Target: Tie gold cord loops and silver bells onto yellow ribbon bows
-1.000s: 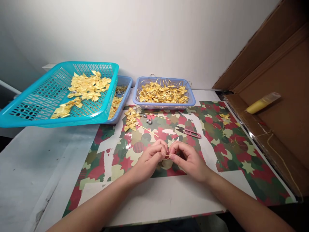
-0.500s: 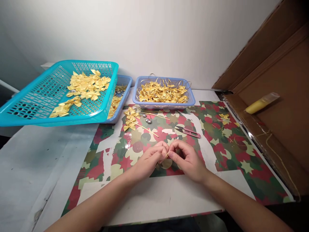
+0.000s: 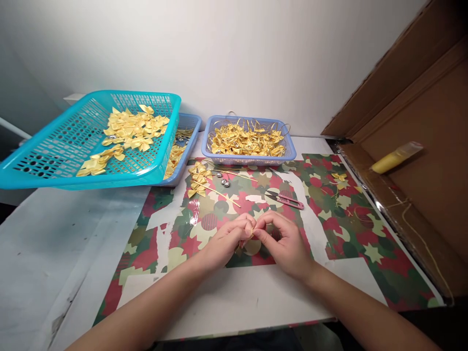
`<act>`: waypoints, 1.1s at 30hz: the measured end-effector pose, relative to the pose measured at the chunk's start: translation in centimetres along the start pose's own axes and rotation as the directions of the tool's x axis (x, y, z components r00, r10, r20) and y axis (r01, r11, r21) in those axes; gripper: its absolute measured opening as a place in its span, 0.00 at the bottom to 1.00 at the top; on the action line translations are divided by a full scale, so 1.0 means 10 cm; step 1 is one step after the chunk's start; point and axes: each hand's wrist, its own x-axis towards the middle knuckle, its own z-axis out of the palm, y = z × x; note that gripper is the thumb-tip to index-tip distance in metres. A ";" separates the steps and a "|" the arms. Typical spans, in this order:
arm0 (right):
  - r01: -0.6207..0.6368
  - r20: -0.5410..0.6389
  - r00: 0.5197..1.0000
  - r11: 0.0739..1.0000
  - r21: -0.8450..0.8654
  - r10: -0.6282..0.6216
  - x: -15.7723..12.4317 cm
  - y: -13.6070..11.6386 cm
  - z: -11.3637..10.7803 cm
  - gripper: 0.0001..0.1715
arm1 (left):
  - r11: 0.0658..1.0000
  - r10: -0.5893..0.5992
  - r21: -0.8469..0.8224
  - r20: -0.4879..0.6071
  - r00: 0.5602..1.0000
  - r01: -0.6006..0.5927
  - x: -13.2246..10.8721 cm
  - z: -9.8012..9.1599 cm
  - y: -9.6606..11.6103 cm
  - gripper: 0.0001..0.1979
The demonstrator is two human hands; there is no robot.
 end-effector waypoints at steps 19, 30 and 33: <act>0.159 -0.084 0.982 0.984 -0.086 -0.166 -0.01 -0.01 0.03 0.06 | 0.998 0.016 -0.058 -0.065 0.998 -0.020 0.01 0.00 -0.03 0.10; 0.139 0.001 0.990 0.984 -0.108 -0.140 -0.01 0.00 0.01 0.08 | 0.992 0.045 0.118 -0.090 0.995 -0.034 -0.01 0.00 0.02 0.12; 0.135 0.049 0.990 0.985 -0.105 -0.130 0.00 -0.01 -0.01 0.08 | 0.994 0.036 0.108 -0.074 0.997 -0.028 -0.02 0.00 0.04 0.12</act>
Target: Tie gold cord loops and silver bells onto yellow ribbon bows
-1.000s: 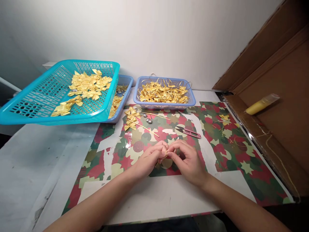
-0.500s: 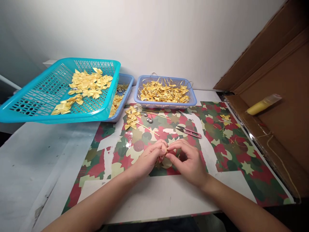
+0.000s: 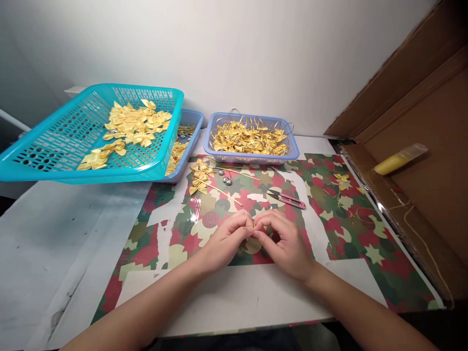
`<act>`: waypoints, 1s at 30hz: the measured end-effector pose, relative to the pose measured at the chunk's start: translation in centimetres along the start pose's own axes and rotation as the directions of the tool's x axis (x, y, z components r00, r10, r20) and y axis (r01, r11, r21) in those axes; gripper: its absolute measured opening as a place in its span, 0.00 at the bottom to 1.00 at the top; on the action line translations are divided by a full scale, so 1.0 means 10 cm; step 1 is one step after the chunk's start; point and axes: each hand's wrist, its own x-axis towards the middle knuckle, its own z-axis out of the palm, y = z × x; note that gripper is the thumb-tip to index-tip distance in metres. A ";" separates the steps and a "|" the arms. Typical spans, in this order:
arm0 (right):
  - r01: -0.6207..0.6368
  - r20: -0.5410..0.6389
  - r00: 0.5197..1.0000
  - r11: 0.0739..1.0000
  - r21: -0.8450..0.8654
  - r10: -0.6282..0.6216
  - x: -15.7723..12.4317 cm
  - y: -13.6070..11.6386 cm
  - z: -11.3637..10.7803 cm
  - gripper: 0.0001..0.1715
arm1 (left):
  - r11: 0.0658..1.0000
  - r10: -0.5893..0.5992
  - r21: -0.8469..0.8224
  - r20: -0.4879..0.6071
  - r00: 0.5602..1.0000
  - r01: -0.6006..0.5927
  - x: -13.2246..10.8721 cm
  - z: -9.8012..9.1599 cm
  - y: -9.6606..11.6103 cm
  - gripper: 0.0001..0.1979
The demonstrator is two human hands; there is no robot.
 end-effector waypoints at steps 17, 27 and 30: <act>-0.211 0.184 0.966 0.966 0.149 0.182 0.01 0.08 -0.14 0.07 | 0.997 0.006 -0.075 -0.098 0.995 -0.013 0.02 -0.07 -0.04 0.20; -0.287 0.129 0.955 0.944 0.161 0.268 0.06 0.08 -0.22 0.08 | 0.998 -0.019 -0.065 -0.094 0.995 0.012 0.00 -0.03 0.01 0.22; -0.237 0.106 0.968 0.966 0.105 0.226 0.05 0.08 -0.14 0.09 | 0.995 -0.043 -0.088 -0.085 0.995 0.036 0.00 -0.01 0.04 0.23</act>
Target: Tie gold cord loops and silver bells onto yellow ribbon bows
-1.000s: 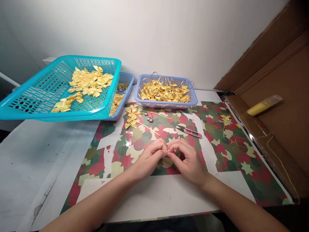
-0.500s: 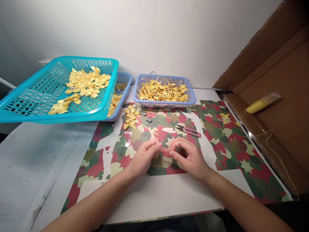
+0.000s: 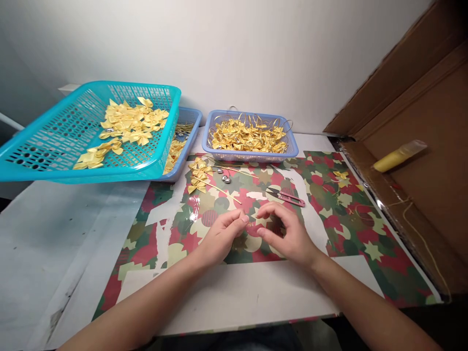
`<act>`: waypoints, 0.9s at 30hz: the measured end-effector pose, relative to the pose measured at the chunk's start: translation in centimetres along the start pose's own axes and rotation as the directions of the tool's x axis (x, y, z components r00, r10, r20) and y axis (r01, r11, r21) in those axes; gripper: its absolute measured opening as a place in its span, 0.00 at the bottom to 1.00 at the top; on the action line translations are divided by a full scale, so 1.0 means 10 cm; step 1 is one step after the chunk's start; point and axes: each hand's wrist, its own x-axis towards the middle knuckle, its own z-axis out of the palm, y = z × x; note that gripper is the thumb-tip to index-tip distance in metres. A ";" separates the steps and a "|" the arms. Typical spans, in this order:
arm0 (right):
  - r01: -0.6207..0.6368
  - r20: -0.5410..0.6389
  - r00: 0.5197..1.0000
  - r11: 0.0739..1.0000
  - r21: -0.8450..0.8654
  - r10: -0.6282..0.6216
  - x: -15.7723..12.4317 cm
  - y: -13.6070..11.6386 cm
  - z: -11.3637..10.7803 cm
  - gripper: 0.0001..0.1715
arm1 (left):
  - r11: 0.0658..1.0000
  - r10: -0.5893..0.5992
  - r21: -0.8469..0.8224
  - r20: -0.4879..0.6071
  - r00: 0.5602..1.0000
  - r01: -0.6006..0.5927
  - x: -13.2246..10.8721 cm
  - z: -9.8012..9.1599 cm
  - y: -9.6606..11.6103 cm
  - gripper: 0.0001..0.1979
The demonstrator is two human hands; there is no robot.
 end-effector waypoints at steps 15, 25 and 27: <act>-0.240 0.197 0.963 0.923 0.302 0.186 0.01 -0.02 0.06 0.11 | 0.999 0.013 0.053 -0.058 0.998 -0.010 0.05 -0.03 -0.05 0.18; -0.342 0.281 0.931 0.829 0.441 0.235 0.04 -0.04 0.02 0.16 | 0.998 0.010 0.063 -0.113 0.994 -0.003 0.05 -0.01 -0.02 0.18; -0.341 0.283 0.931 0.830 0.441 0.232 0.04 -0.04 0.02 0.15 | 0.999 0.012 0.054 -0.120 0.993 -0.006 0.05 -0.01 -0.01 0.19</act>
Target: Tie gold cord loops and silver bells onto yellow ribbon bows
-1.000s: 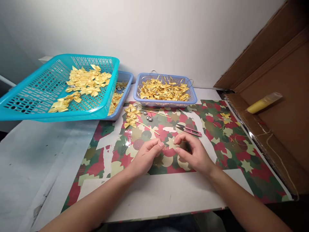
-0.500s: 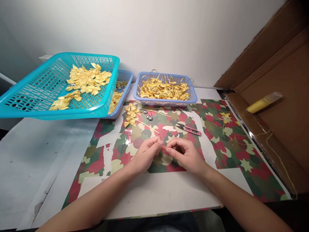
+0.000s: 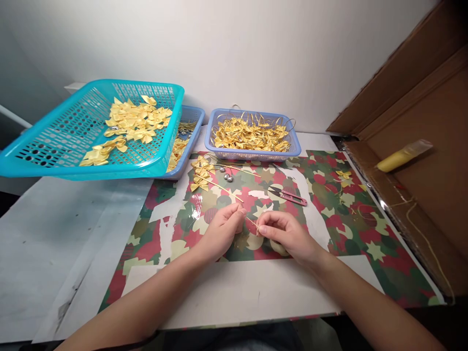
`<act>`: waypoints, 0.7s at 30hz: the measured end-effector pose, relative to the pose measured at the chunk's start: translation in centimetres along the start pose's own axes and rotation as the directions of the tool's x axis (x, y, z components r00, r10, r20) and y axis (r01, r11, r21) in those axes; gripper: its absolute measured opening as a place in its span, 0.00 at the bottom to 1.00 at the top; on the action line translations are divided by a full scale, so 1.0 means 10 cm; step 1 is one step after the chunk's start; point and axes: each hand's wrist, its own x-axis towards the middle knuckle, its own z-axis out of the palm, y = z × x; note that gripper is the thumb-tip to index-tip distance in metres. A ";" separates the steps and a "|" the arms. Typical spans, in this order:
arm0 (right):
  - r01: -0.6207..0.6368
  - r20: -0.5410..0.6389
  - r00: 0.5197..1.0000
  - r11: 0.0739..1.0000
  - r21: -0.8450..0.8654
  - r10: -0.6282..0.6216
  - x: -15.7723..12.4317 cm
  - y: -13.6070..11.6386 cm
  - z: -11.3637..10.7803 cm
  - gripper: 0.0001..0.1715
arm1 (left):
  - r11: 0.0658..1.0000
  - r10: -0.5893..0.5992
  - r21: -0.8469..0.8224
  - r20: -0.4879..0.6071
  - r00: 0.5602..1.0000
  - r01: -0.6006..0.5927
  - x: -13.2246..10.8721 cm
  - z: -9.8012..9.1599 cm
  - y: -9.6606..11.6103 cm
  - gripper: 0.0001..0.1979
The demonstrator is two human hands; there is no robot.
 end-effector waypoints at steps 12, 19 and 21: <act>0.029 -0.053 0.998 0.998 -0.056 -0.032 0.00 0.00 0.00 0.16 | 0.970 0.198 0.114 0.146 0.969 -0.216 -0.07 -0.04 0.04 0.13; 0.061 -0.083 0.994 0.998 -0.029 -0.064 -0.01 0.00 0.00 0.16 | 0.756 0.261 0.531 0.293 0.920 -0.384 -0.12 -0.07 0.10 0.09; 0.059 -0.097 0.993 0.997 -0.040 -0.062 -0.02 -0.01 0.00 0.16 | 0.738 0.248 0.564 0.283 0.926 -0.370 -0.11 -0.08 0.08 0.10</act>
